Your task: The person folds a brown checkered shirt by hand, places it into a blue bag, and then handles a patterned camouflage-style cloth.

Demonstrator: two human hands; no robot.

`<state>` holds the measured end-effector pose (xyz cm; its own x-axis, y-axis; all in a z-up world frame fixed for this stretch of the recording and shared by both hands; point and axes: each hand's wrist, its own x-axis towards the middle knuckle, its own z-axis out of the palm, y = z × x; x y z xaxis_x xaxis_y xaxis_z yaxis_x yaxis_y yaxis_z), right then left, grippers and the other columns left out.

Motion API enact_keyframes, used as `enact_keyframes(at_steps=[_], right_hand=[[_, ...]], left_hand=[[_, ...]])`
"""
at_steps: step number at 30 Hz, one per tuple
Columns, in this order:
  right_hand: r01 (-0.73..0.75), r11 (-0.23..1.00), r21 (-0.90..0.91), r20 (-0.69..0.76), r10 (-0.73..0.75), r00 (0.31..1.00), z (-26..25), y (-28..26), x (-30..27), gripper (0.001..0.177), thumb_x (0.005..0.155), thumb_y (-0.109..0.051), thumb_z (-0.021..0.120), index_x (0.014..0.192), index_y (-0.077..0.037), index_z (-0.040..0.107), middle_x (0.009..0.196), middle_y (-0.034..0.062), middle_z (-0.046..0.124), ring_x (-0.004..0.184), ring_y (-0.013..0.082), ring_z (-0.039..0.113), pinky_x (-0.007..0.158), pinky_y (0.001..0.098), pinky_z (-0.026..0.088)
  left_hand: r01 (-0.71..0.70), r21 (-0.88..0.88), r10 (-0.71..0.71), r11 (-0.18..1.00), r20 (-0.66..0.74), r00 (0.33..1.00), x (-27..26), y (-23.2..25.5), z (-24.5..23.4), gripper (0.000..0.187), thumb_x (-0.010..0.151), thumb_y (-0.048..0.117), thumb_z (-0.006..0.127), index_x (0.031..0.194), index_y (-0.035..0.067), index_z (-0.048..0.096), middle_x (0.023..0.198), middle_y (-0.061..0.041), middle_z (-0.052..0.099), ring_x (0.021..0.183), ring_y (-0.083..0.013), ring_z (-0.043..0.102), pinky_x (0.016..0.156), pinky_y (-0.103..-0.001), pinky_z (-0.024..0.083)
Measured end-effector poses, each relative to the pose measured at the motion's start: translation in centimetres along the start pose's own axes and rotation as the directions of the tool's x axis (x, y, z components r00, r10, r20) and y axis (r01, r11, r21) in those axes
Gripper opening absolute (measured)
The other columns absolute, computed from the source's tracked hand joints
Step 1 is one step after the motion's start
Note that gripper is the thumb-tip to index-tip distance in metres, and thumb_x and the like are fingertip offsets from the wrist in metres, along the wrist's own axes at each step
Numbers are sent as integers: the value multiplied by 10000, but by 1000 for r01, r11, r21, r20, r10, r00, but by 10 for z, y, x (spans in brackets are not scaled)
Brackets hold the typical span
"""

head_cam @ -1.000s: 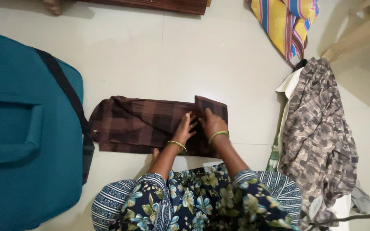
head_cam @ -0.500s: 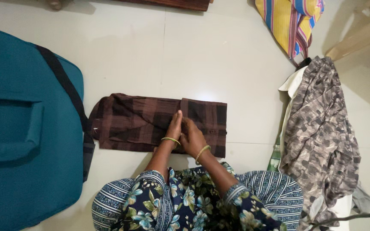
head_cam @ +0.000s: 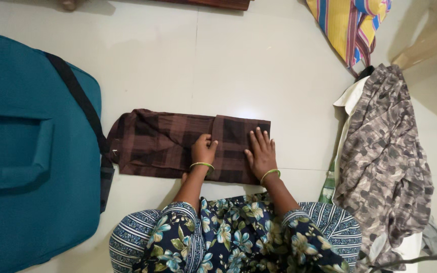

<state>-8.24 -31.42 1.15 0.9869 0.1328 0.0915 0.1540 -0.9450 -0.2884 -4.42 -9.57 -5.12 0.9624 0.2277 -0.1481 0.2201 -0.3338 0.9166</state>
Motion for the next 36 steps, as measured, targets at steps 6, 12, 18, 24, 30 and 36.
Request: enact_keyframes(at_steps=[6, 12, 18, 24, 30, 36], right_hand=[[-15, 985, -174, 174, 46, 984, 19, -5, 3, 670, 1017, -442, 450, 1613, -197, 265, 1698, 79, 167, 1565, 323, 110, 1245, 560, 76], [-39, 991, -129, 168, 60, 984, 15, 4, 9, 653, 1026, -416, 429, 1610, -180, 257, 1701, 85, 163, 1567, 307, 96, 1242, 554, 51], [-68, 996, -64, 4, 69, 998, 19, 17, 23, 617, 1066, -354, 388, 1625, -116, 277, 1708, 93, 207, 1587, 293, 125, 1266, 547, 58], [-8, 992, -129, 16, 10, 1000, 32, 18, 27, 637, 1043, -375, 411, 1601, -86, 309, 1691, 103, 239, 1573, 298, 157, 1256, 541, 66], [-30, 988, -148, 51, 38, 998, 35, 15, 26, 665, 1035, -403, 402, 1598, -65, 304, 1688, 121, 239, 1566, 301, 164, 1250, 529, 58], [-63, 982, -179, 63, 75, 995, 29, 10, 27, 678, 1037, -428, 388, 1613, -83, 290, 1701, 101, 236, 1582, 269, 168, 1275, 534, 68]], left_hand=[[85, 447, -95, 890, 1, 995, -14, 55, -32, 273, 854, 316, 779, 1053, 144, 707, 958, -113, 770, 877, -365, 720, 703, -500, 556], [-171, 485, 239, 858, -82, 968, -15, 75, -41, 416, 968, 268, 671, 1292, 22, 583, 1229, -210, 642, 1123, -392, 598, 948, -506, 501], [-633, 413, 611, 655, 204, 765, -15, 74, -8, 478, 1015, 239, 590, 1421, -2, 518, 1493, -205, 533, 1468, -373, 443, 1243, -545, 319], [-633, 523, 419, 570, 477, 772, -15, 65, 20, 777, 966, 469, 505, 1564, 2, 334, 1671, -169, 244, 1552, -314, 176, 1243, -569, 98], [-517, 694, 299, 501, 423, 856, -2, 53, 16, 764, 989, 508, 450, 1578, 46, 300, 1681, -167, 195, 1559, -299, 144, 1213, -636, 60], [-459, 765, 189, 451, 421, 887, 6, 50, 12, 776, 1010, 510, 389, 1608, 47, 217, 1710, -113, 125, 1573, -245, 103, 1206, -661, 32]])
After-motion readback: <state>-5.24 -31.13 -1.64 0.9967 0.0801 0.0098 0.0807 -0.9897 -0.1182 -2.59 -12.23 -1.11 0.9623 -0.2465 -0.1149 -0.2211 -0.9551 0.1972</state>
